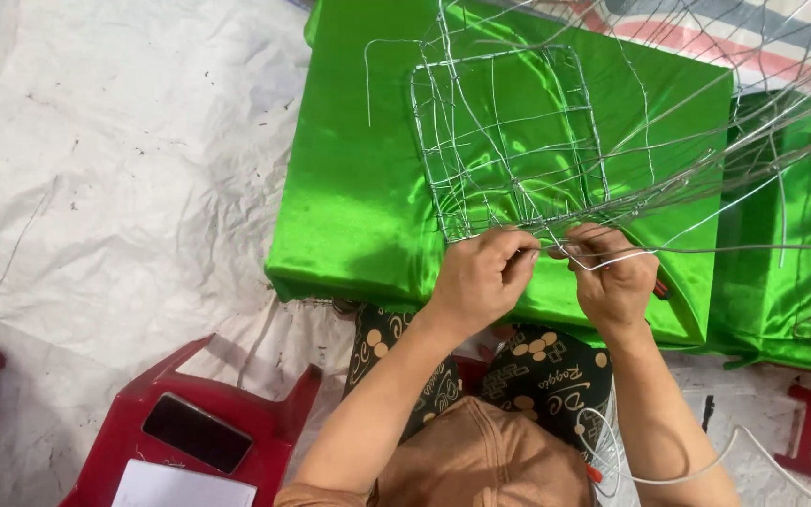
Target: Assembling a wire cage structure by joining and cutting metal wires using pliers.
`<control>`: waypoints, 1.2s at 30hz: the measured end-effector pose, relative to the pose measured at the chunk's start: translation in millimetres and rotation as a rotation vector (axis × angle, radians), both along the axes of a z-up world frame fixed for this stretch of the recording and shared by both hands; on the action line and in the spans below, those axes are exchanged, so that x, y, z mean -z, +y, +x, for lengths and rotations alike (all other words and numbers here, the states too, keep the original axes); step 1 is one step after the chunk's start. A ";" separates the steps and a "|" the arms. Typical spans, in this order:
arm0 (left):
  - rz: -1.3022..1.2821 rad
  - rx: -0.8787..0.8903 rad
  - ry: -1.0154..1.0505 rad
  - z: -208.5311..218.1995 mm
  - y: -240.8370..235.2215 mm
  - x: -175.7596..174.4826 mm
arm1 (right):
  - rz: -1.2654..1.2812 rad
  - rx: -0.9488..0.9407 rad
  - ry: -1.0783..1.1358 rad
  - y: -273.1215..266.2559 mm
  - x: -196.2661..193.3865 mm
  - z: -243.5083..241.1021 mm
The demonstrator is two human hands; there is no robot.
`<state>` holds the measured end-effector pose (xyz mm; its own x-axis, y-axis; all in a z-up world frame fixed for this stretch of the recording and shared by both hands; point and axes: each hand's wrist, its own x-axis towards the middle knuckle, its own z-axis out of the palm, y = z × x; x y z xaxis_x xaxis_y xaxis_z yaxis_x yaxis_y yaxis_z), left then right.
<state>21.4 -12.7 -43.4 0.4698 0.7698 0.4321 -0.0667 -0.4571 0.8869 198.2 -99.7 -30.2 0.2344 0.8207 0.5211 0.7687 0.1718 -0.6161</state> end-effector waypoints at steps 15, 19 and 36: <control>0.004 0.262 -0.009 -7.7 2.8 -28.3 | 0.000 -0.111 0.184 -21.1 4.0 10.2; 0.024 0.303 0.088 -4.0 -7.1 -10.5 | -0.117 -0.148 0.242 -31.5 -3.7 10.9; 0.014 0.438 0.236 -7.7 -9.8 -17.3 | -0.214 -0.302 0.204 -31.1 -27.5 17.3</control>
<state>13.7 -22.6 -26.1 0.8339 0.4731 0.2842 -0.0536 -0.4431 0.8949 215.6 -130.8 -2.7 0.0476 0.9530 0.2992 0.5621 0.2220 -0.7967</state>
